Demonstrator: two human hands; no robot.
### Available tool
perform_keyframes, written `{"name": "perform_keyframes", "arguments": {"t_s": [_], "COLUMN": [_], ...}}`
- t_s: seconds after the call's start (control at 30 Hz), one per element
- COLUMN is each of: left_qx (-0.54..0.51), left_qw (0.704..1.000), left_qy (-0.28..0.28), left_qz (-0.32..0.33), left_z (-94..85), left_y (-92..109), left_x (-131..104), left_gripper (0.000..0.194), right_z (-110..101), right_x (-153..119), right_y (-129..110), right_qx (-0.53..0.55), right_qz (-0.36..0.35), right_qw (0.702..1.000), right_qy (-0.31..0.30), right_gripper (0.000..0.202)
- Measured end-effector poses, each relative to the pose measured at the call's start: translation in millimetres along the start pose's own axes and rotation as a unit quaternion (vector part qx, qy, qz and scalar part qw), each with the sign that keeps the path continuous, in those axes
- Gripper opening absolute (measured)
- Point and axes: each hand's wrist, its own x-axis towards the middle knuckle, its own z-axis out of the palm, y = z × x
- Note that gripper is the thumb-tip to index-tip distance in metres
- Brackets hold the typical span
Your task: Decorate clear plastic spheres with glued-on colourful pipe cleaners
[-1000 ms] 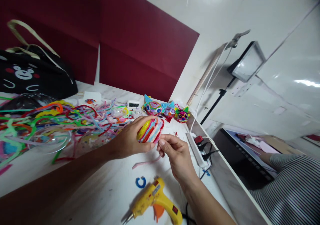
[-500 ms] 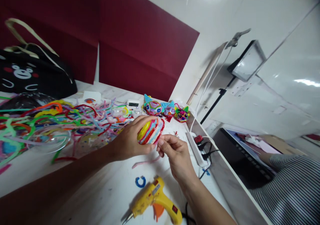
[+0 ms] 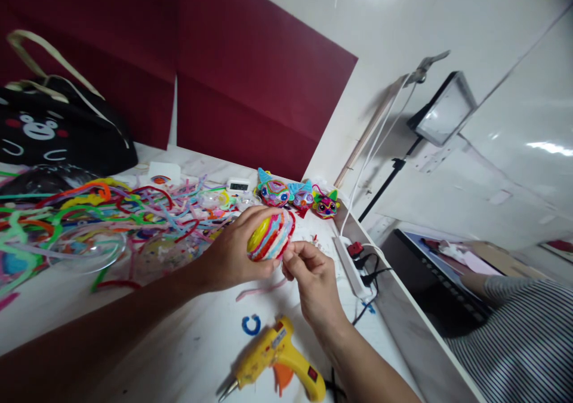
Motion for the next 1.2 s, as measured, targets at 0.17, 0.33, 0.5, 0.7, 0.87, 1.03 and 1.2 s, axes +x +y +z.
{"name": "perform_keyframes", "arguments": {"t_s": [0.17, 0.33, 0.5, 0.7, 0.87, 1.03, 1.2], "left_qx": [0.004, 0.004, 0.006, 0.018, 0.009, 0.0, -0.029], "left_qw": [1.0, 1.0, 1.0, 1.0, 1.0, 0.999, 0.997], "left_qy": [-0.002, 0.005, 0.014, 0.01, 0.009, 0.016, 0.001], "left_qz": [0.001, -0.013, -0.019, -0.024, -0.027, -0.034, -0.069], "left_z": [-3.0, -8.1, -12.5, -13.8, -13.6, -12.3, -14.3], "left_y": [-3, -4, -3, -5, -7, -10, -11], "left_x": [3, 7, 9, 10, 9, 10, 11], "left_gripper": [0.066, 0.067, 0.067, 0.068, 0.07, 0.069, 0.068], "right_z": [1, 2, 4, 4, 6, 10, 13], "right_x": [1, 8, 15, 17, 19, 21, 21], "right_y": [3, 0, 0, -1, 0, 1, 1], "right_qx": [0.017, 0.021, 0.032, 0.01, -0.006, -0.001, 0.029], "right_qz": [0.007, 0.001, -0.006, -0.014, -0.014, -0.012, 0.004], "right_qw": [1.0, 0.998, 0.997, 0.997, 0.998, 0.999, 0.998], "right_qy": [-0.017, -0.053, -0.073, -0.081, -0.065, -0.047, -0.055], "right_gripper": [0.025, 0.024, 0.021, 0.019, 0.02, 0.022, 0.024]}}
